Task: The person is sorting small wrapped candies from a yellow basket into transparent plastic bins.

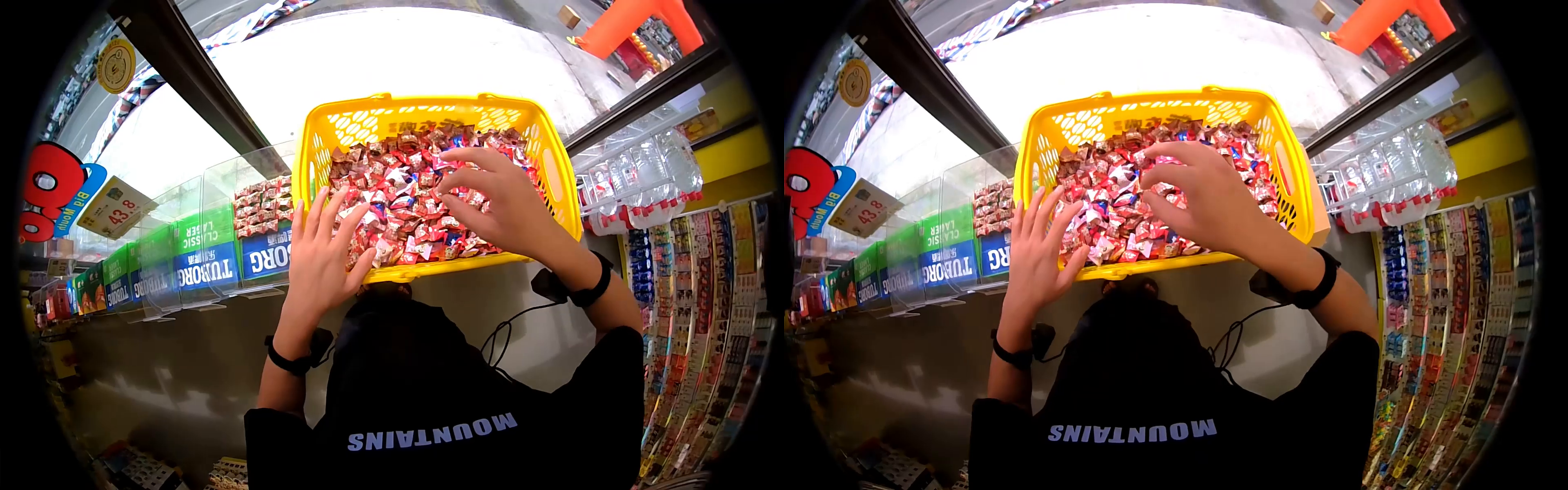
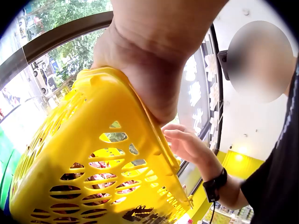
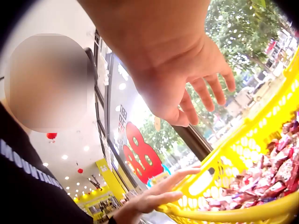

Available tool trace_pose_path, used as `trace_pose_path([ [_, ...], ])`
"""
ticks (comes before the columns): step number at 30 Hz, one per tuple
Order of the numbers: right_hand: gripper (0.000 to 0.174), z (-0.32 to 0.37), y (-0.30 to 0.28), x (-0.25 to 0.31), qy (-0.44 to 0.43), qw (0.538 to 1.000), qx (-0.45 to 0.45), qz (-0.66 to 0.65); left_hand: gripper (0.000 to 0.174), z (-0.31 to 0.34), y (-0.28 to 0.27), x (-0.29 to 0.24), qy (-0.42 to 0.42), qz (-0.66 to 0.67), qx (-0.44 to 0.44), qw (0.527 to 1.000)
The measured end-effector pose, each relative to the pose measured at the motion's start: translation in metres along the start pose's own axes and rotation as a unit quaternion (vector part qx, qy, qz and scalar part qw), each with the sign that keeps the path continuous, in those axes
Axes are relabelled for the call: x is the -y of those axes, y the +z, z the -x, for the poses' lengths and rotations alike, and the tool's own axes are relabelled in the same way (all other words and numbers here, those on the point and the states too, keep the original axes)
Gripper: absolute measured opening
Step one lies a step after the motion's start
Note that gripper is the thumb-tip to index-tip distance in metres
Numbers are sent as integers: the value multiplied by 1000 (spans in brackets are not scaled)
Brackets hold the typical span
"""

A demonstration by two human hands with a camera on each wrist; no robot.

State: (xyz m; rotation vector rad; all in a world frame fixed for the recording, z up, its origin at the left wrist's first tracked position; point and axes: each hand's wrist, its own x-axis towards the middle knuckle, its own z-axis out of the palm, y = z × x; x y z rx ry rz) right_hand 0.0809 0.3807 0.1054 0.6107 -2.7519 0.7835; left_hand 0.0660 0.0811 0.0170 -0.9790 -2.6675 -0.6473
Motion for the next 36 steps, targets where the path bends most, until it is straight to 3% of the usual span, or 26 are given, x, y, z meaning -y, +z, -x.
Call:
trace_pose_path([
  [3,21,-32,37,-32,-16,994,80,66,61,2,1,1,-6,9,9,1000],
  [6,29,-56,65,-64,54,938,295,172,60,4,3,2,-5,7,-6,1000],
  [9,32,-61,83,-83,53,919,321,223,56,5,5,2,0,6,-32,999],
  [11,32,-55,92,-91,26,922,293,252,54,6,8,3,-1,5,-36,999],
  [16,27,-69,75,-64,48,917,325,227,52,6,8,5,-10,14,-24,1000],
  [20,25,-61,64,-56,1,976,206,65,48,6,3,3,-11,29,-17,999],
  [22,24,-49,41,-25,-39,989,145,-9,47,5,0,2,-7,15,-19,1000],
  [26,25,-16,38,1,-176,979,56,88,44,1,-6,-13,16,30,-13,999],
  [31,33,26,54,31,-183,976,35,110,30,-3,1,-45,75,55,-25,995],
  [36,37,46,67,32,-149,987,-30,47,22,10,-1,-57,55,11,-48,997],
])
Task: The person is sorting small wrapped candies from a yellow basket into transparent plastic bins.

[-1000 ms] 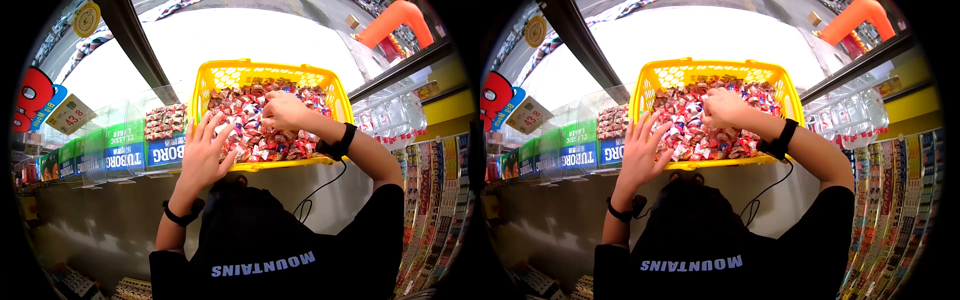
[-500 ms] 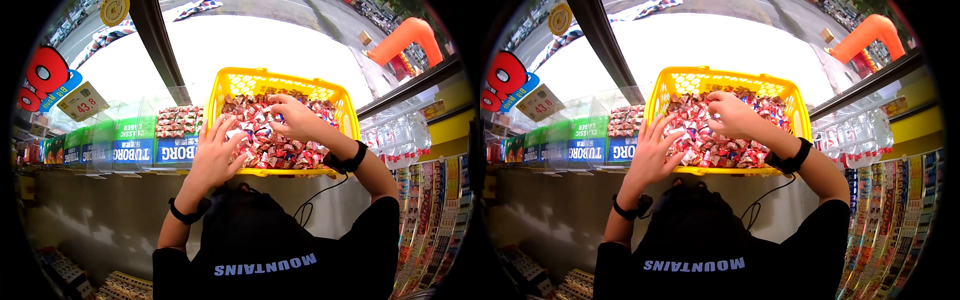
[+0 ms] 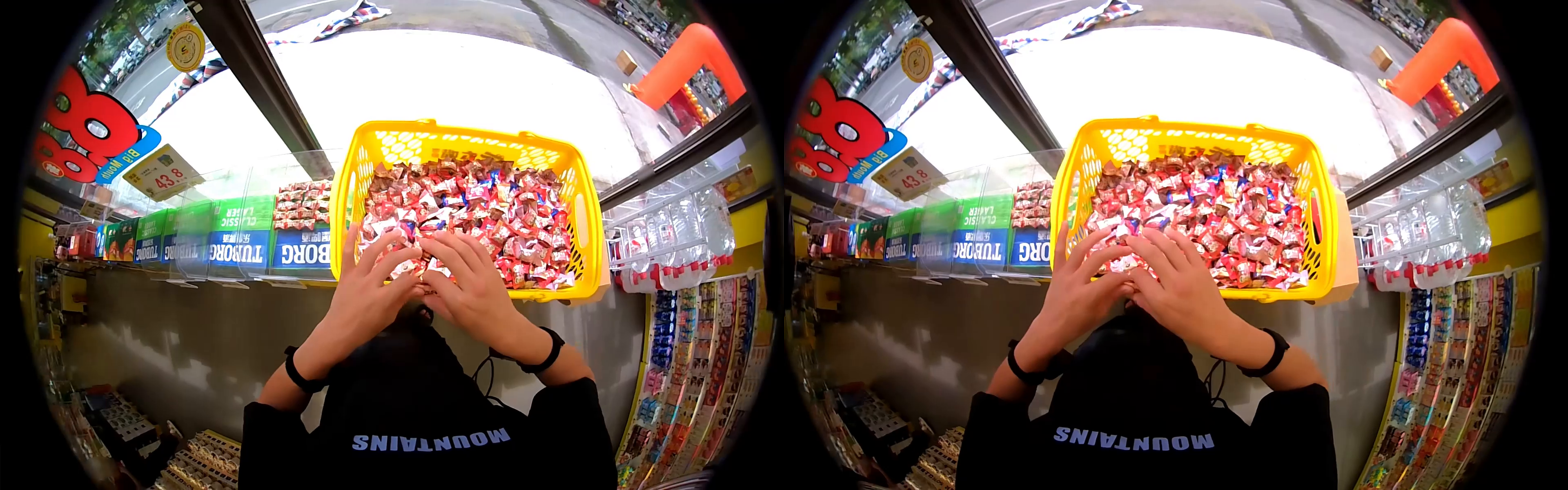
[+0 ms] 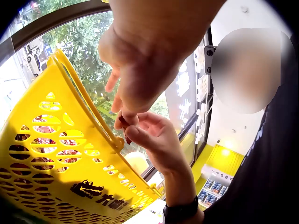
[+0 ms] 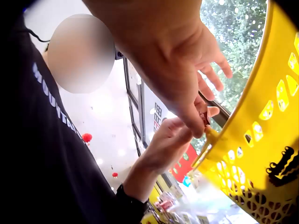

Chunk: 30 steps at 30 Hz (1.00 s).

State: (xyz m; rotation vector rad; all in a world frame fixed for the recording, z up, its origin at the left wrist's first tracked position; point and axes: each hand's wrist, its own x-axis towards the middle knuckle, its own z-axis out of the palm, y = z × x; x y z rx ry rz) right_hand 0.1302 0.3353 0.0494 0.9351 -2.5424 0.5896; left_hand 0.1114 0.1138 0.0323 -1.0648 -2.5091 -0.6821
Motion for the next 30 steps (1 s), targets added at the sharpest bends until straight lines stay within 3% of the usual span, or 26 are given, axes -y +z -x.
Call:
trace_pose_path([
  [6,33,-1,13,7,34,996,-32,-77,17,18,-23,6,-13,-70,-21,997],
  [15,21,-37,58,50,26,992,-24,-119,22,68,-39,67,-17,-10,-63,998],
  [18,19,-57,77,72,25,998,-18,-61,22,85,-56,98,-15,10,-54,998],
  [23,20,-96,112,110,78,997,-11,-24,32,110,-78,156,-5,24,-47,999],
  [30,20,-126,135,141,170,985,-12,-7,29,106,-91,196,85,0,-74,994],
])
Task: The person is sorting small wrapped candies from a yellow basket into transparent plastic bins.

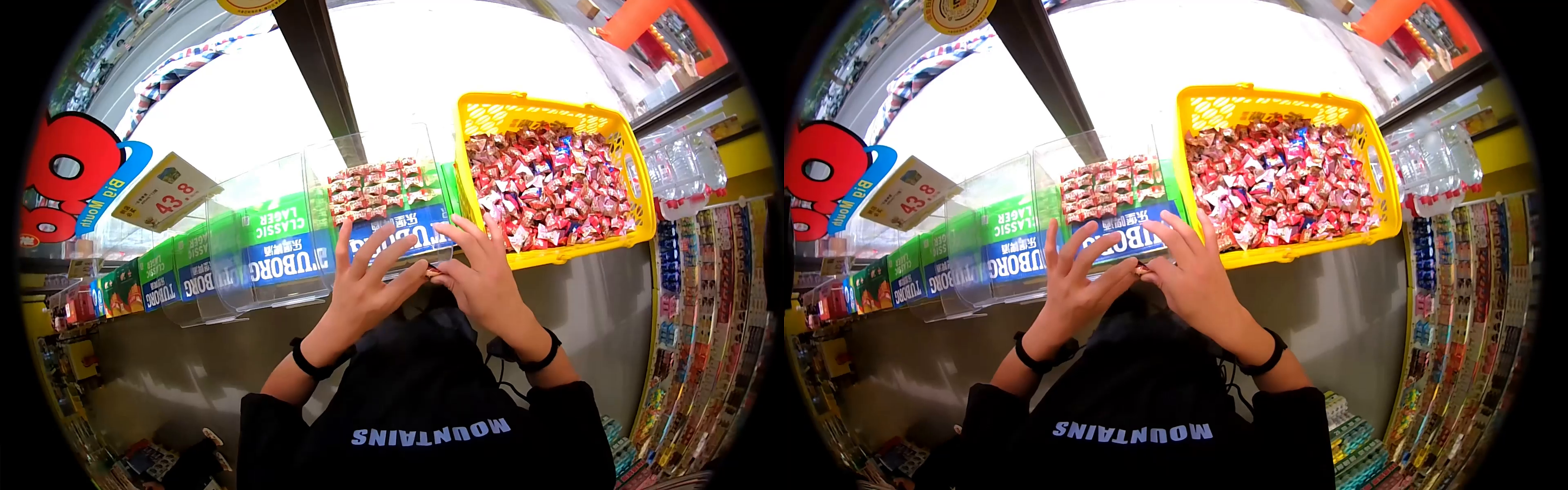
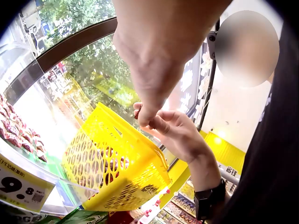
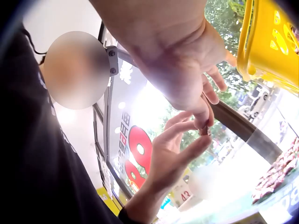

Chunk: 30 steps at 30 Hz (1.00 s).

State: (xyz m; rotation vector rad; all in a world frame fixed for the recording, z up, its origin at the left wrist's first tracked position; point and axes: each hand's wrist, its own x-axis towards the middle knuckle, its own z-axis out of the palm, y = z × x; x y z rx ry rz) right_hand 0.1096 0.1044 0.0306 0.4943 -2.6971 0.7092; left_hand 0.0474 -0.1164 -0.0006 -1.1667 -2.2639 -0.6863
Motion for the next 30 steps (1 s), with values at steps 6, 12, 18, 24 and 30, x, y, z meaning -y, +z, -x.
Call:
trace_pose_path([
  [6,23,4,-6,-1,22,1000,-5,16,27,-3,11,3,26,17,-12,999],
  [12,39,3,-24,-30,40,993,-74,82,20,-26,33,34,-75,7,34,997],
  [18,38,9,-26,-91,45,989,-125,69,14,-42,98,103,-124,-34,134,983],
  [24,29,4,-25,-94,40,993,-97,45,14,-18,157,129,-151,-56,282,946],
  [30,25,4,-27,-94,32,995,-92,18,15,0,180,135,-108,-73,280,951],
])
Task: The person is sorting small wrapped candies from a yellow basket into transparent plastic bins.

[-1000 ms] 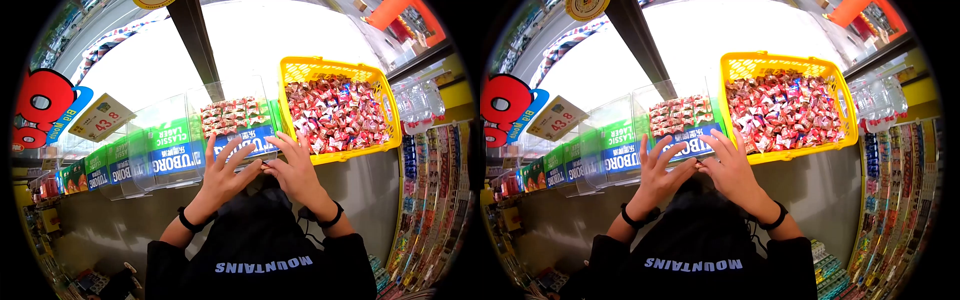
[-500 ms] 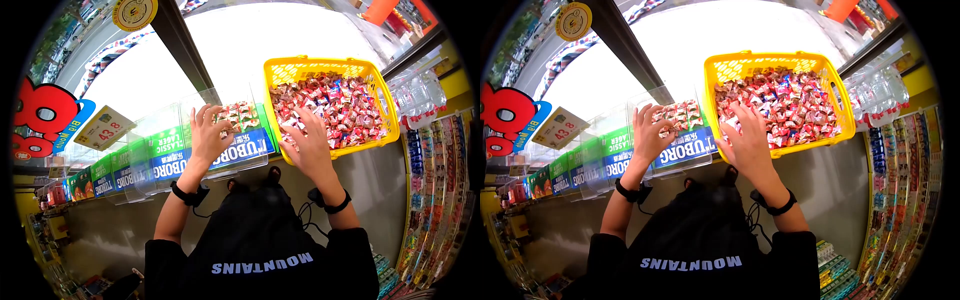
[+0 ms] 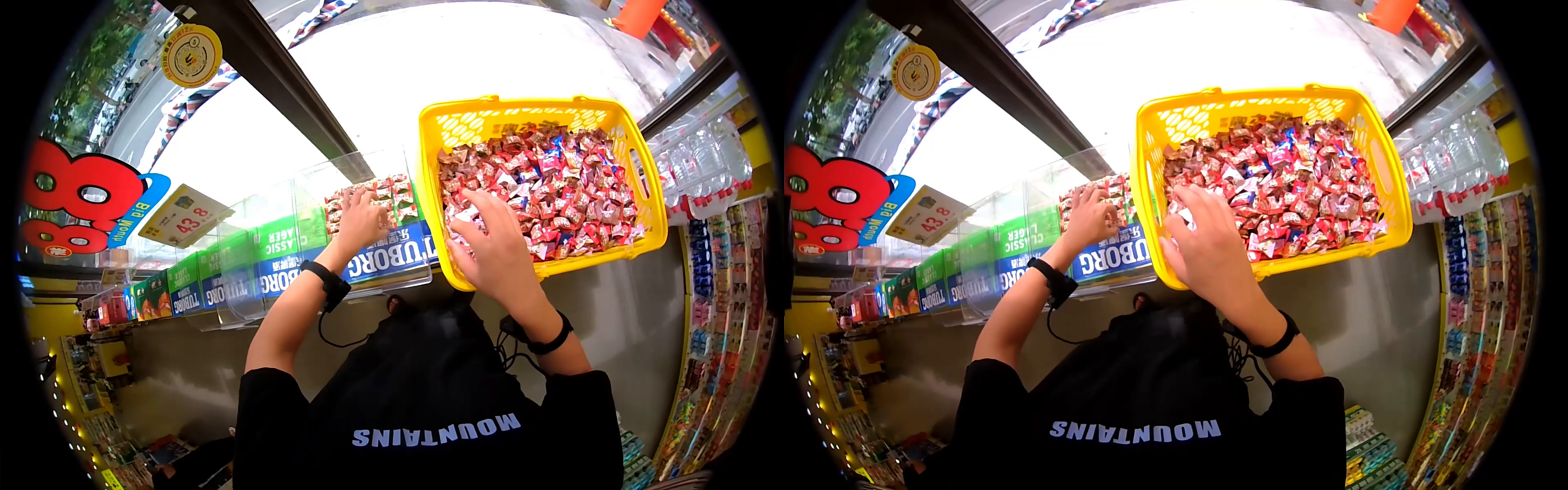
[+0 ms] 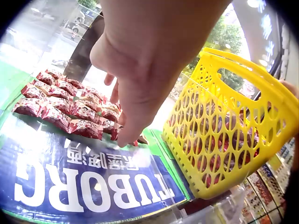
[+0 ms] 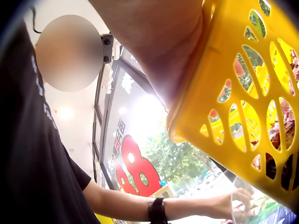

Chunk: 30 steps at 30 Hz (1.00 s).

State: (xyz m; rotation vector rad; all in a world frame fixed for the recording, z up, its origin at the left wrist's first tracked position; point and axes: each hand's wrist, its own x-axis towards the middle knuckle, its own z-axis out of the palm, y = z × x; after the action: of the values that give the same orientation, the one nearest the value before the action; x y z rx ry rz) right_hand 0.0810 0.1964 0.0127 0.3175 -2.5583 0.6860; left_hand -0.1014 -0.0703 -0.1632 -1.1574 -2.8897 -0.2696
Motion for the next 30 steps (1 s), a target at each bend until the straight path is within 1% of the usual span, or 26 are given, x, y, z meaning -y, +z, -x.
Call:
trace_pose_path([
  [2,25,-1,-1,0,-5,1000,1,-3,14,1,5,1,7,-6,9,1000],
  [5,25,0,0,1,1,1000,-1,-5,11,4,2,-3,26,-22,-23,999],
  [9,25,-1,-2,2,6,1000,4,-12,10,7,6,-1,20,-7,-23,1000],
  [14,25,-2,-3,2,10,1000,6,-19,18,7,9,1,4,-1,-41,999],
  [20,25,-1,-4,2,11,999,13,-29,28,3,-7,-5,-12,17,-3,1000],
  [23,28,0,-5,2,17,999,21,-25,26,3,-23,-14,-12,21,3,1000],
  [26,28,0,-3,2,16,1000,14,-21,26,4,-51,-33,6,43,-45,998],
  [27,28,1,-2,2,15,1000,9,-21,23,3,-69,-43,11,53,-51,997],
  [30,26,2,-7,1,4,999,7,-44,21,6,-112,-63,19,188,-54,981],
])
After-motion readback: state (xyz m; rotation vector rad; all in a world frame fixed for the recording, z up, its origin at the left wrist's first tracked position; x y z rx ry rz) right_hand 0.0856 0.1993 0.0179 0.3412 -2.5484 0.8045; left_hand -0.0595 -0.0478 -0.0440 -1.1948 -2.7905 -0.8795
